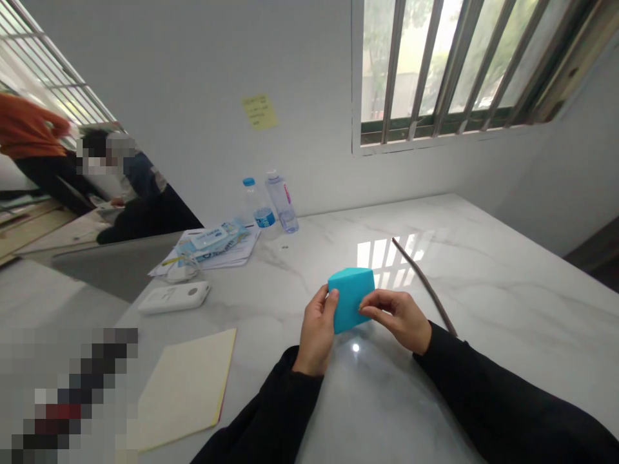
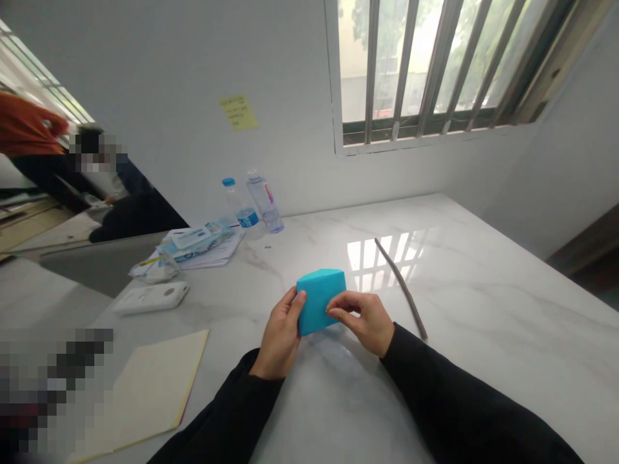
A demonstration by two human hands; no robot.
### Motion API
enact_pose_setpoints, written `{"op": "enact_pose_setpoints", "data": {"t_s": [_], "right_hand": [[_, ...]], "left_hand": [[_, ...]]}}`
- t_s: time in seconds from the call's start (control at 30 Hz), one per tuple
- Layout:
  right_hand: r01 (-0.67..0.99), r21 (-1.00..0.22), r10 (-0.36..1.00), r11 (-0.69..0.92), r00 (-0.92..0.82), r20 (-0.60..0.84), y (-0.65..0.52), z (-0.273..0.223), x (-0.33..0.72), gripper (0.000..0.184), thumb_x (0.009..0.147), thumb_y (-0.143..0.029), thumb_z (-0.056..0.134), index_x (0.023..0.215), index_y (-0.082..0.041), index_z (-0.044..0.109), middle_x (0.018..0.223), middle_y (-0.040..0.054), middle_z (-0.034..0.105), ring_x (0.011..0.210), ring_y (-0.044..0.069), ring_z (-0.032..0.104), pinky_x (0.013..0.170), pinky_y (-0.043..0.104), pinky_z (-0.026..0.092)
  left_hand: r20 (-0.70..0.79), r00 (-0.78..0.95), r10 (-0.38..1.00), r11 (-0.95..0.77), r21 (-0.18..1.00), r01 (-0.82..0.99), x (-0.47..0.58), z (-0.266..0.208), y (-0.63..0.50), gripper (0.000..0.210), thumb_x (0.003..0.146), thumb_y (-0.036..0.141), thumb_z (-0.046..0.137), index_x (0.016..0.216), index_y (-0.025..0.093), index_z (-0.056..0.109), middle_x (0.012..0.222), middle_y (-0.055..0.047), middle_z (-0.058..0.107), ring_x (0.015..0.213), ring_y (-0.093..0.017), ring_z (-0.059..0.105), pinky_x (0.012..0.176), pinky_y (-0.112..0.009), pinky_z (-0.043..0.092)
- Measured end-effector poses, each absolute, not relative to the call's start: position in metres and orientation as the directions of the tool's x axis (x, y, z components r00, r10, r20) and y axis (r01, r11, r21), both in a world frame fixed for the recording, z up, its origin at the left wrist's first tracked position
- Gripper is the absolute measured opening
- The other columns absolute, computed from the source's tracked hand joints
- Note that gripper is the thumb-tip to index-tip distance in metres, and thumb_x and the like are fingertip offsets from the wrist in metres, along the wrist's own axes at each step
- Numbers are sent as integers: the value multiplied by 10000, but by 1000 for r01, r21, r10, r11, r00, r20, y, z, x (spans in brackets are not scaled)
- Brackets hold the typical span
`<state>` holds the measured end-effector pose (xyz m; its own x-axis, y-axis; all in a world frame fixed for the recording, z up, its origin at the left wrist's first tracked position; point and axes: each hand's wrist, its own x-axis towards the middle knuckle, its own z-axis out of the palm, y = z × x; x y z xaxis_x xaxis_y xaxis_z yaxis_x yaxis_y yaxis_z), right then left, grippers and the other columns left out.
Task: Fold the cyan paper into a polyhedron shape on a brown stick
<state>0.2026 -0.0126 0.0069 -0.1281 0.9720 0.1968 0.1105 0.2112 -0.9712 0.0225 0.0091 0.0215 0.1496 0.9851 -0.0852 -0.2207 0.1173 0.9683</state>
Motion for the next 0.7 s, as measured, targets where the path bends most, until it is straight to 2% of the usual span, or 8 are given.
{"op": "enact_pose_setpoints", "data": {"t_s": [0.17,0.47,0.7], "right_hand": [[112,-974,977,199,-101,188,-10,7,206,172,888,-381,742,891,-209,759,848,27,758,800,182,703,774,320,565],[127,-970,977,205,-83,196,-8,7,209,184,876,-395,753,897,-213,774,875,39,771,832,200,714,764,330,573],[109,-975,980,191,-74,184,-7,5,210,224,858,-438,770,889,-216,780,869,44,774,809,205,709,717,329,566]], "left_hand": [[-123,229,966,199,916,-347,27,26,4,458,873,475,740,1194,151,706,1014,-90,770,907,-222,712,783,-293,570],[-117,267,957,207,916,-344,25,31,2,485,896,478,719,1251,150,686,1042,-104,762,919,-225,706,769,-293,569],[-110,276,955,200,925,-323,26,31,1,451,912,464,705,1234,148,692,1015,-95,762,825,-188,685,720,-262,541]]}}
